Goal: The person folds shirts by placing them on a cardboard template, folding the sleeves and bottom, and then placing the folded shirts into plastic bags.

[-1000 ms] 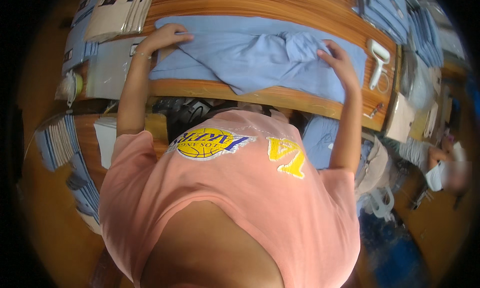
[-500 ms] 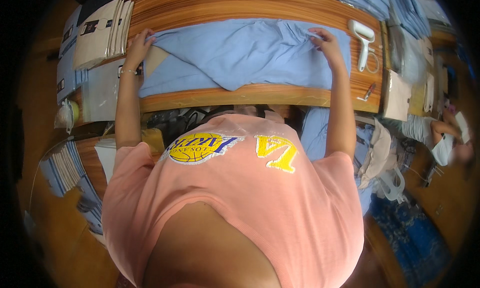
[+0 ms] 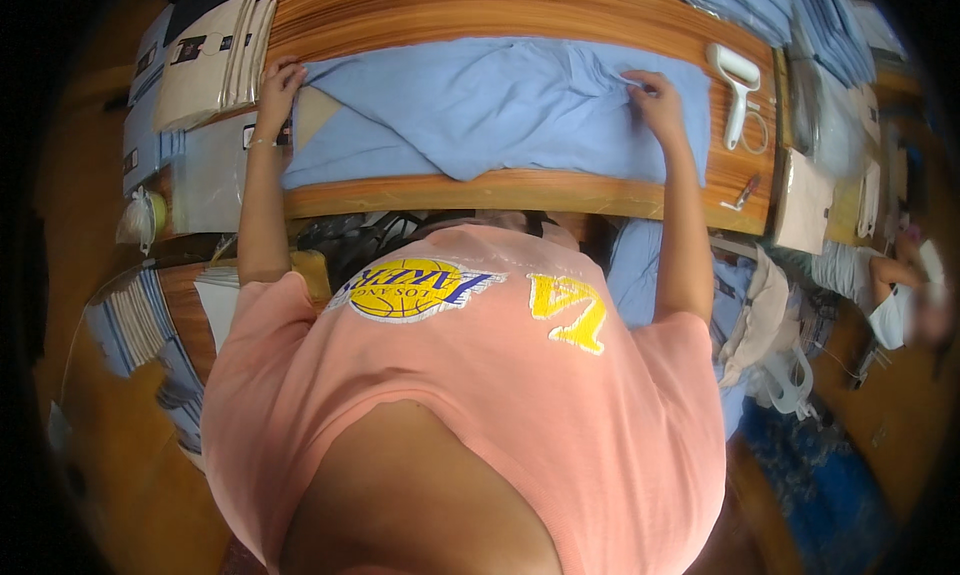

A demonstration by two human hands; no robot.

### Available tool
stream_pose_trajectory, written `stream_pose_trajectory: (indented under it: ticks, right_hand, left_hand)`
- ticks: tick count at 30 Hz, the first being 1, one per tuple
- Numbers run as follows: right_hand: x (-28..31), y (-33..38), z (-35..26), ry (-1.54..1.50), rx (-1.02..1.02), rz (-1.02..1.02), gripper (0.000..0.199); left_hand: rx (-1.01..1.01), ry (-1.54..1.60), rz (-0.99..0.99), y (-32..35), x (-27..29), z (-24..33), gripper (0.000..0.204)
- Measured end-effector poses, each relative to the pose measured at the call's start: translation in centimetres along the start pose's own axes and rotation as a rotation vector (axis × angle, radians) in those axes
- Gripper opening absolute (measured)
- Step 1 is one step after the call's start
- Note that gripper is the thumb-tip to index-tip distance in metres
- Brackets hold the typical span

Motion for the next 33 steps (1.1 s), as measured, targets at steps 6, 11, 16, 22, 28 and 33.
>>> stream_pose_trajectory:
  ticks: [6, 11, 16, 22, 28, 33]
  right_hand:
    - [-0.7, -0.3, -0.3, -0.047, 0.008, -0.016, 0.021]
    - [-0.6, -0.5, -1.6, -0.043, -0.008, -0.008, 0.022]
    - [0.1, 1.0, -1.1, 0.073, 0.116, 0.04, 0.03]
    - [5.6, 10.0, 0.9, 0.525, 0.161, -0.019, 0.033]
    - [5.4, 13.4, 2.7, 0.513, 0.22, -0.076, 0.022]
    - [6.3, 11.1, 6.1, 0.14, -0.033, -0.272, 0.013]
  left_hand:
    - [0.05, -0.019, 0.011, 0.3, 0.0, -1.1, 0.025]
    - [0.116, 0.185, 0.013, 0.8, -0.4, -4.3, 0.022]
    - [0.095, -0.289, 0.068, 0.6, 1.3, 3.5, 0.035]
    - [-0.258, 0.51, -0.121, 2.4, -2.4, 26.5, 0.028]
    - [-0.674, 0.173, -0.243, 8.9, -12.7, 40.5, 0.05]
    - [-0.715, 0.116, -0.342, 9.4, -16.2, 39.4, 0.059]
Point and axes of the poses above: each hand's wrist, its own y-axis away from the middle knuckle, its own x-axis out of the back of the hand, z = x × y, the point moved 10 cm from there along -y, towards the middle knuckle, and after that the axes turned 1 degree about x, right-handed, at the moved point
